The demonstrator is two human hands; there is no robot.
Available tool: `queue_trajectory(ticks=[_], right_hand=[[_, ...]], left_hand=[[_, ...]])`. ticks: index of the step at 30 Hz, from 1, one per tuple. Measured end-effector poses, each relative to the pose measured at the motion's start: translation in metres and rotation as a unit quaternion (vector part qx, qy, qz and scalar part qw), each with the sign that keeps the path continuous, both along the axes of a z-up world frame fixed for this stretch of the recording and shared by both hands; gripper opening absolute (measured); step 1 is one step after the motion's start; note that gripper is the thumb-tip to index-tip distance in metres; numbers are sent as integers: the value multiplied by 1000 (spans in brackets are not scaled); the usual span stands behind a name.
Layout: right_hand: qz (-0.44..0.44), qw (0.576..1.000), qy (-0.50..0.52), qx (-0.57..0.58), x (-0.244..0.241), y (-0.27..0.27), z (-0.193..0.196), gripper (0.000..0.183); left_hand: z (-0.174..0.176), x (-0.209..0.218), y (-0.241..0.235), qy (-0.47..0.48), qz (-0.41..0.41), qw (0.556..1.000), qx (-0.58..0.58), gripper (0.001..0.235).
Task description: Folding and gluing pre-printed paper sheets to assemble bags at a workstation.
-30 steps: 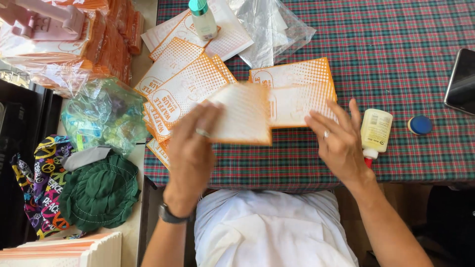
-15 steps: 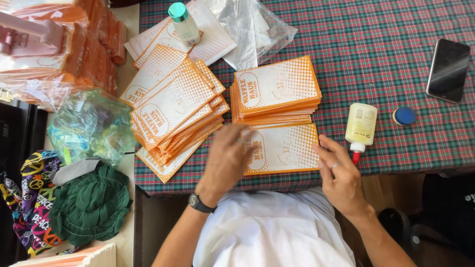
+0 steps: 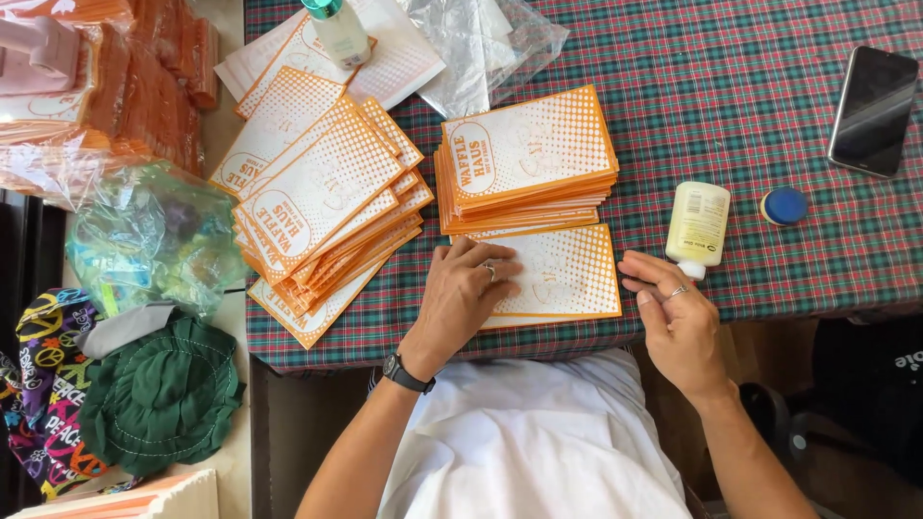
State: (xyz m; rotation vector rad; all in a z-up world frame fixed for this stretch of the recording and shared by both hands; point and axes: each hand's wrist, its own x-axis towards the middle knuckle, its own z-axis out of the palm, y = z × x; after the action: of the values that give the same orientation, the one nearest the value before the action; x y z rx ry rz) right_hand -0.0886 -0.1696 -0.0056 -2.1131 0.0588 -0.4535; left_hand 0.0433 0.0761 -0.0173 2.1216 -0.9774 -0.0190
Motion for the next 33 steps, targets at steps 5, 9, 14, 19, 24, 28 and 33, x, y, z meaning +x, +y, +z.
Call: queue_trajectory(ticks=[5, 9, 14, 19, 24, 28, 33], right_hand=[[-28, 997, -27, -65, -4, -2, 1, 33], [21, 988, -62, -143, 5, 3, 1, 37], [83, 968, -28, -234, 8, -15, -48, 40], [83, 961, 0, -265, 15, -12, -27, 46], [104, 967, -4, -234, 19, -10, -15, 55], [98, 967, 1, -235, 14, -15, -26, 55], [52, 950, -43, -304, 5, -4, -22, 36]], left_hand=[[-1, 10, -3, 42, 25, 998, -29, 12], [-12, 17, -7, 82, 24, 995, -56, 16], [25, 10, 0, 96, 4, 991, -94, 19], [34, -17, 5, -69, 42, 973, -214, 21], [19, -57, 14, -228, -19, 956, -182, 23], [8, -37, 25, -177, 1, 981, -76, 20], [-9, -28, 27, -105, -39, 993, 25, 22]])
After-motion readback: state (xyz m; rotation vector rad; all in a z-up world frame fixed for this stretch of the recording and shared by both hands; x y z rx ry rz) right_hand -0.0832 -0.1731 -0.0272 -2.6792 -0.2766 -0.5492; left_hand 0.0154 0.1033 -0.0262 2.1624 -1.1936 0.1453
